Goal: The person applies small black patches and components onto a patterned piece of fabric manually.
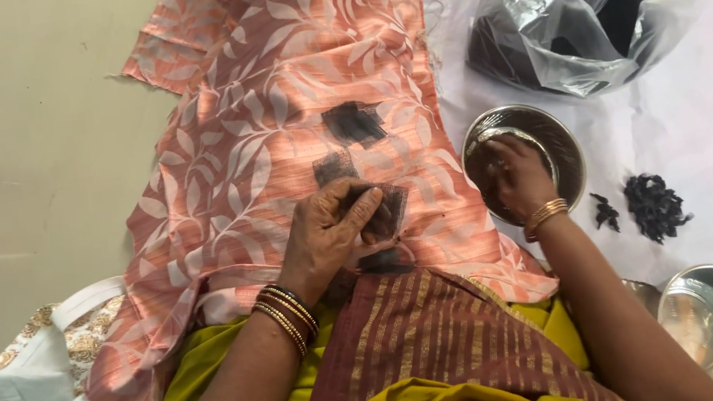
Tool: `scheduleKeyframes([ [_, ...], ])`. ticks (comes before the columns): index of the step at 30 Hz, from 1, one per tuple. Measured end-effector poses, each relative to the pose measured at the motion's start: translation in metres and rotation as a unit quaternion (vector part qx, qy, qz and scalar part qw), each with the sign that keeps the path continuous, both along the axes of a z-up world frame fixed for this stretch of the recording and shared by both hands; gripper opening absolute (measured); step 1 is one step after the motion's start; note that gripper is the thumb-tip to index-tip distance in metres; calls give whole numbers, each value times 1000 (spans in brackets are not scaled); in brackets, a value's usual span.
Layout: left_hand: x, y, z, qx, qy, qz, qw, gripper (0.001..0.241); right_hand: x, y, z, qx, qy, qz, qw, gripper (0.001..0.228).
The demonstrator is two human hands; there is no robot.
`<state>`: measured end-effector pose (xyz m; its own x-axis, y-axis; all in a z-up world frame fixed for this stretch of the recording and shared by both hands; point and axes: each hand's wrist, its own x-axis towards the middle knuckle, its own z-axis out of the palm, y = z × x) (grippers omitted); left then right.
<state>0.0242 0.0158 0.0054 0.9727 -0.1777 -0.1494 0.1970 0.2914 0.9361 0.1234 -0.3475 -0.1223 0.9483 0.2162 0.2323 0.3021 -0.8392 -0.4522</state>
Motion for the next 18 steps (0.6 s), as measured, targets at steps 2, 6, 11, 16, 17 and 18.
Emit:
scheduleKeyframes([
  [2, -1, 3, -1, 32, -22, -6, 999, 16, 6, 18, -1, 6, -6, 66, 998, 43],
  [6, 0, 5, -9, 5, -39, -17, 999, 15, -2, 15, -3, -41, 47, 87, 994, 28],
  [11, 2, 2, -14, -57, 18, -47, 997, 18, -14, -14, 11, -58, 113, -86, 988, 17],
  [16, 1, 1, -5, -136, 109, -30, 984, 19, -17, -14, 2, -105, 14, 7, 994, 27],
  [17, -1, 3, -1, -147, 131, -24, 980, 20, -17, -9, -2, -126, 1, 34, 991, 28],
  [18, -3, 3, -5, -146, 131, -19, 980, 20, -15, -12, -5, -125, 1, 39, 991, 28],
])
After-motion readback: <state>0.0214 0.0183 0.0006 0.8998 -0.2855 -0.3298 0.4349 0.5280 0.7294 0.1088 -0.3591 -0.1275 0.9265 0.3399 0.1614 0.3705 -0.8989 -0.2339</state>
